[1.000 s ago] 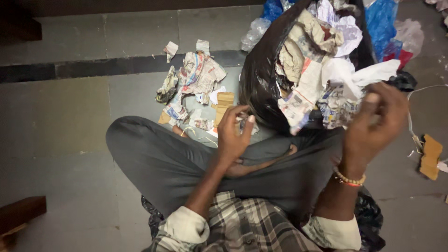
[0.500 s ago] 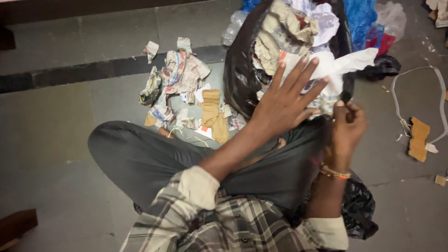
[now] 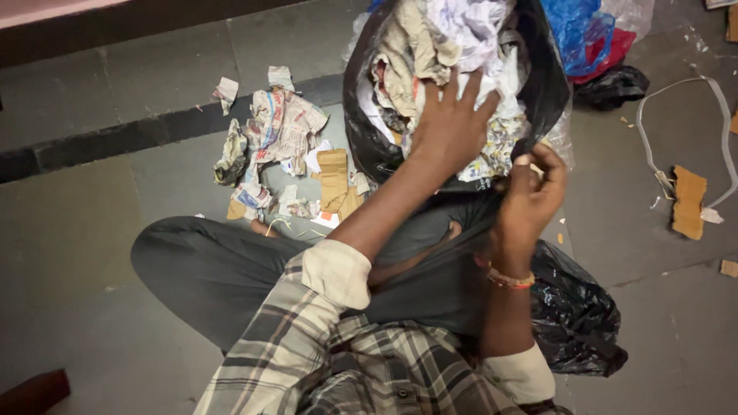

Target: The person sits on the floor and sorts through a pile of crumpled paper and cardboard pieces, placing them into a black plastic bag. The person handles the materials by hand, picking up items from the floor and transferring them into the bag.

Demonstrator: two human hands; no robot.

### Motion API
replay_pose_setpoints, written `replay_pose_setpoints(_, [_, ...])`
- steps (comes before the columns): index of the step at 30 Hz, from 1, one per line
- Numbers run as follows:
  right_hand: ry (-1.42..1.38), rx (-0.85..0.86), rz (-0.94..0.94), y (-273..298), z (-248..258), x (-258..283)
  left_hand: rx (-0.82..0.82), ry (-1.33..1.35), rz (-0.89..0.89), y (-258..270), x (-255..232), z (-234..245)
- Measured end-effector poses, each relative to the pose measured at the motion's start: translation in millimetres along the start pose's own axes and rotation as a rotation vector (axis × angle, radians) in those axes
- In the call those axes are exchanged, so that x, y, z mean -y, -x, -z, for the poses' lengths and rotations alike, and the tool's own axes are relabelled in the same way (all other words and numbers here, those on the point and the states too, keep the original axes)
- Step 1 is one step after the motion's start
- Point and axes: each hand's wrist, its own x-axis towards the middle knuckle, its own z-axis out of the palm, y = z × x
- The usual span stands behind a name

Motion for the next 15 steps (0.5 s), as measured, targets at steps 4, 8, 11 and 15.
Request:
replay_pose_setpoints(4, [0.133,0.012,0.05,0,3,-17,-0.013,0.016,0.022,-3,9,-8])
replay_pose_setpoints(8, [0.156,0.054,-0.162,-6,8,-39,0.0,0.031,0.044,-4,16,-10])
replay_pose_setpoints(11, [0.291,0.082,-0.101,-9,10,-50,-0.036,0.049,0.059,-6,19,-11])
replay_pose_setpoints(15, [0.603,0.064,0.044,-12,12,-45,0.031,0.097,0.09,-11,17,-11])
